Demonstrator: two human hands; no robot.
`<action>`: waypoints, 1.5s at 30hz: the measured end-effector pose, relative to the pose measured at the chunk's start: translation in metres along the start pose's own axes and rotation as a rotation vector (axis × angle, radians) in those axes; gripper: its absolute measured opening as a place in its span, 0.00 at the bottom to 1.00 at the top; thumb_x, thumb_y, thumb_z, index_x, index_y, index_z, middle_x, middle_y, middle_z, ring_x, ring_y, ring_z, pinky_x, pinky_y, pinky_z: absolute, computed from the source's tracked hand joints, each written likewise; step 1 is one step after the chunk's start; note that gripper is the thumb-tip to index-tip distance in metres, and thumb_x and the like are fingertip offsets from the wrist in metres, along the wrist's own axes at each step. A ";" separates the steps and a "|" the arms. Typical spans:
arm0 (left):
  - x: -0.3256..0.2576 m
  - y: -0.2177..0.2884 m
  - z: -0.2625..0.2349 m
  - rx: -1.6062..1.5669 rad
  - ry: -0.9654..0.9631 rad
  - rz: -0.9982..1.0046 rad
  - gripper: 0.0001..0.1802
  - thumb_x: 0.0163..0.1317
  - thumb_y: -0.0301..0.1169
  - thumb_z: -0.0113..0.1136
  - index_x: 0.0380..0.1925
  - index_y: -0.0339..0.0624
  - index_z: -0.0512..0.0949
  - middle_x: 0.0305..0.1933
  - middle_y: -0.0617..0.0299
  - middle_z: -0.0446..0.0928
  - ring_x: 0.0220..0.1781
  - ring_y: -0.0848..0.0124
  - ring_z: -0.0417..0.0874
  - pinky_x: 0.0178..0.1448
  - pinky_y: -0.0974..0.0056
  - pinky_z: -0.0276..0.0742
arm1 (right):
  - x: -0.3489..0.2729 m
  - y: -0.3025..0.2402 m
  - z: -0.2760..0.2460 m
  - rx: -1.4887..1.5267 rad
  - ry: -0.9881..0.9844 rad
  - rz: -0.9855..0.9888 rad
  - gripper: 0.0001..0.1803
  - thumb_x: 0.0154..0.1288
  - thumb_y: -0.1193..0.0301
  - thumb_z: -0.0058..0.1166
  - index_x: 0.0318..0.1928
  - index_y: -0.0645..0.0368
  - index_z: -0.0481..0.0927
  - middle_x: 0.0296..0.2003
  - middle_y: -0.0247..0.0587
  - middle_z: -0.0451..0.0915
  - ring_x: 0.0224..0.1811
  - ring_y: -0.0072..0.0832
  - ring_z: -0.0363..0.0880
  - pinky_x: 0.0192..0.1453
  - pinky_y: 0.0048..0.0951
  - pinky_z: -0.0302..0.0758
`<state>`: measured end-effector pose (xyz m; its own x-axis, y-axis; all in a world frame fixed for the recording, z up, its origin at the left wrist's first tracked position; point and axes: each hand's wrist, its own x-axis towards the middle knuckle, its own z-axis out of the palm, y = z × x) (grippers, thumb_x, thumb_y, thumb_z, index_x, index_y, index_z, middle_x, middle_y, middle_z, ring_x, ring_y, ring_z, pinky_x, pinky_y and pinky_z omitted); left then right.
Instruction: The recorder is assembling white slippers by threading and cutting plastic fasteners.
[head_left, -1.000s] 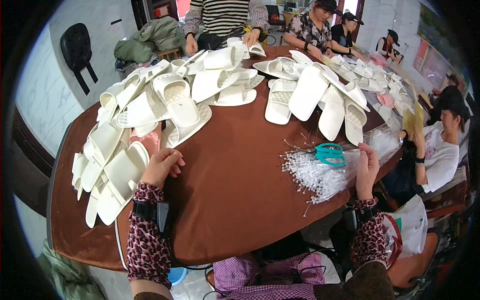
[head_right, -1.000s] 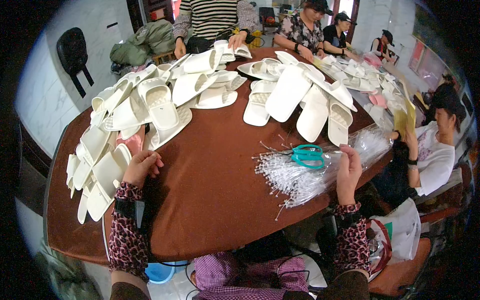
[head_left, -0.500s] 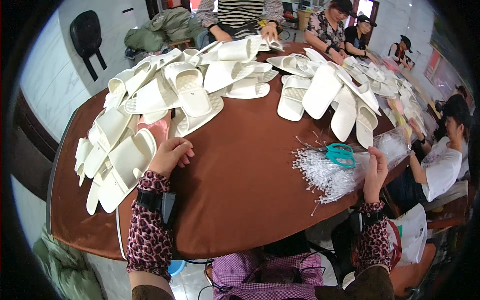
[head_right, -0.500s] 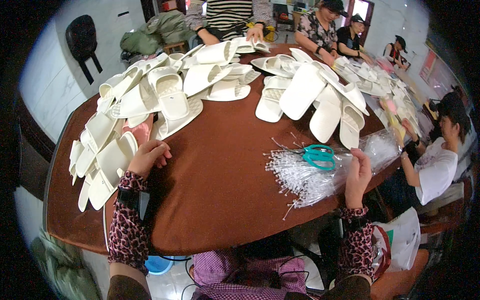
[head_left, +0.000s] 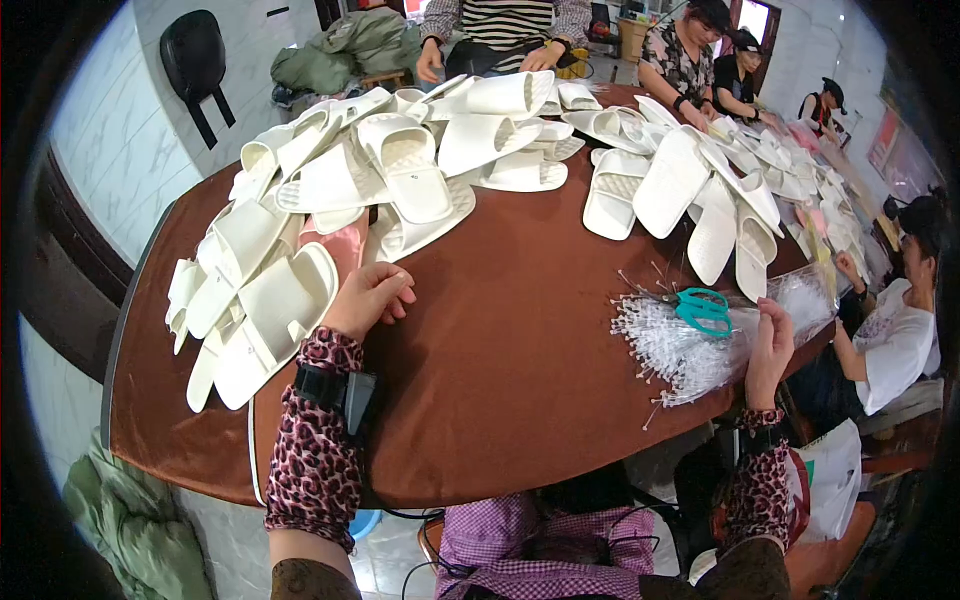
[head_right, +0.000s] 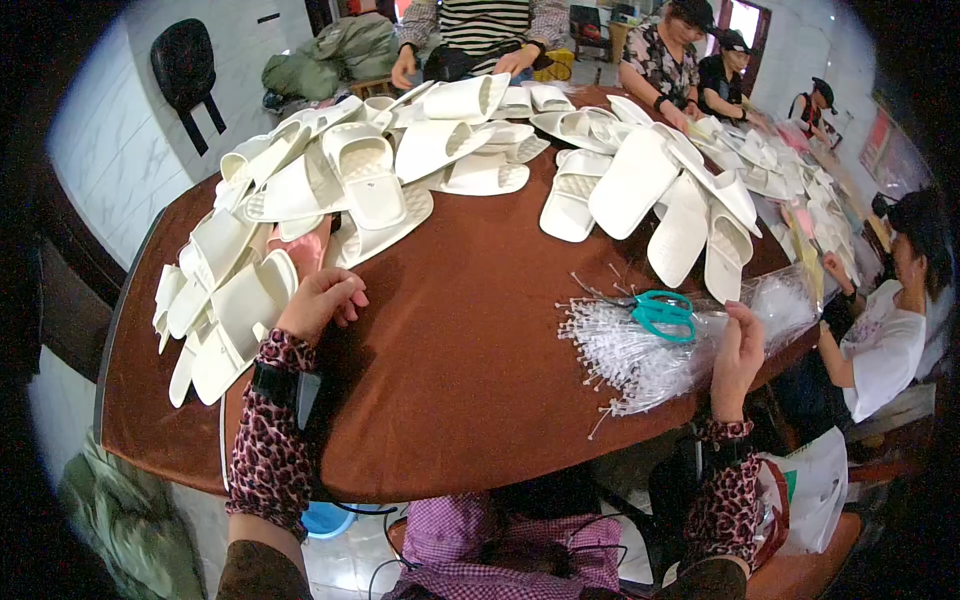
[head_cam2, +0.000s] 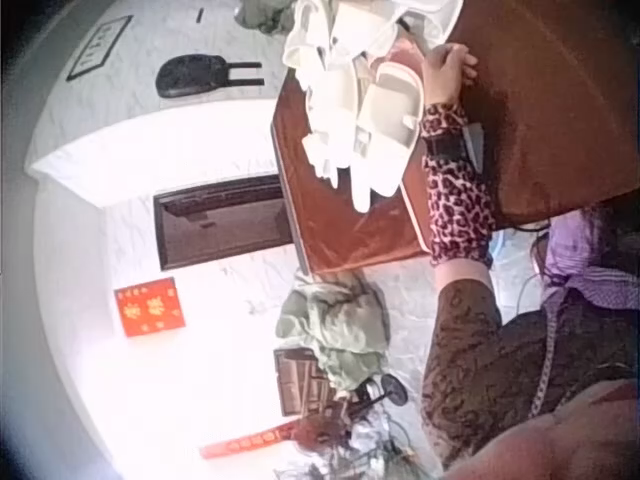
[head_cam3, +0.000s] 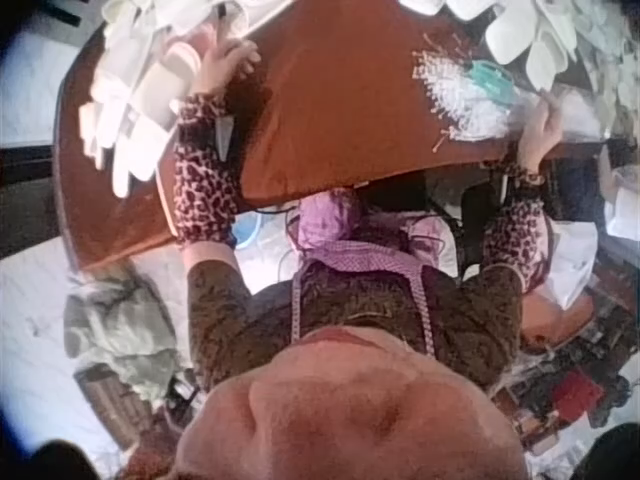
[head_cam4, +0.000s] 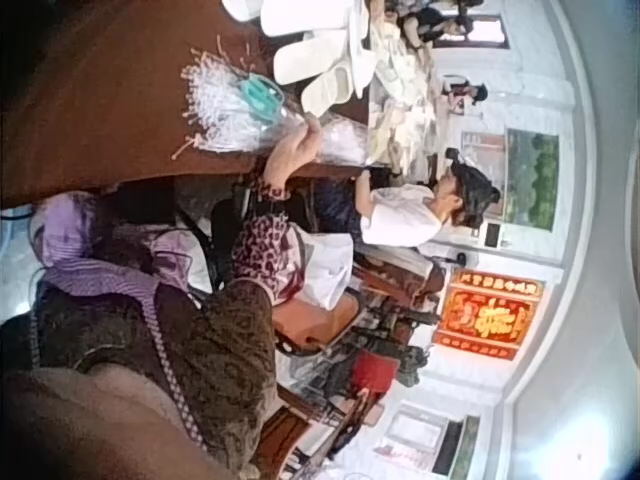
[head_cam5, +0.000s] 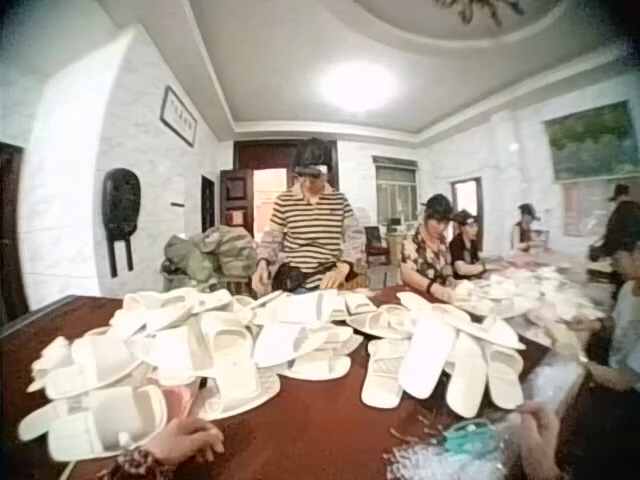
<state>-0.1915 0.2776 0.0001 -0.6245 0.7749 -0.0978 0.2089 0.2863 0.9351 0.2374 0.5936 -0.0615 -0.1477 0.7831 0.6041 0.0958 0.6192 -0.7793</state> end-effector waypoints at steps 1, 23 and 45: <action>0.000 0.002 0.001 0.024 -0.004 -0.005 0.11 0.66 0.36 0.50 0.34 0.39 0.76 0.28 0.63 0.78 0.25 0.78 0.76 0.28 0.74 0.70 | 0.000 0.000 -0.001 0.000 -0.001 -0.003 0.09 0.69 0.78 0.42 0.46 0.65 0.74 0.47 0.39 0.75 0.50 0.23 0.71 0.56 0.22 0.65; 0.003 -0.018 0.000 -0.047 0.037 0.088 0.10 0.65 0.35 0.50 0.32 0.40 0.75 0.28 0.62 0.78 0.22 0.78 0.74 0.25 0.74 0.69 | 0.000 -0.004 0.005 0.025 0.048 -0.049 0.07 0.63 0.82 0.46 0.41 0.65 0.74 0.39 0.39 0.78 0.44 0.24 0.75 0.51 0.23 0.70; 0.007 -0.025 0.000 -0.060 0.045 0.088 0.10 0.65 0.36 0.50 0.32 0.42 0.75 0.29 0.63 0.77 0.23 0.78 0.74 0.26 0.74 0.69 | 0.001 -0.004 0.005 -0.047 -0.001 -0.077 0.06 0.63 0.81 0.47 0.40 0.66 0.74 0.38 0.41 0.78 0.43 0.26 0.77 0.49 0.24 0.71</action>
<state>-0.2004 0.2759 -0.0238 -0.6388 0.7693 -0.0002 0.2197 0.1828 0.9583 0.2317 0.5914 -0.0592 -0.1569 0.7334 0.6615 0.1305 0.6793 -0.7222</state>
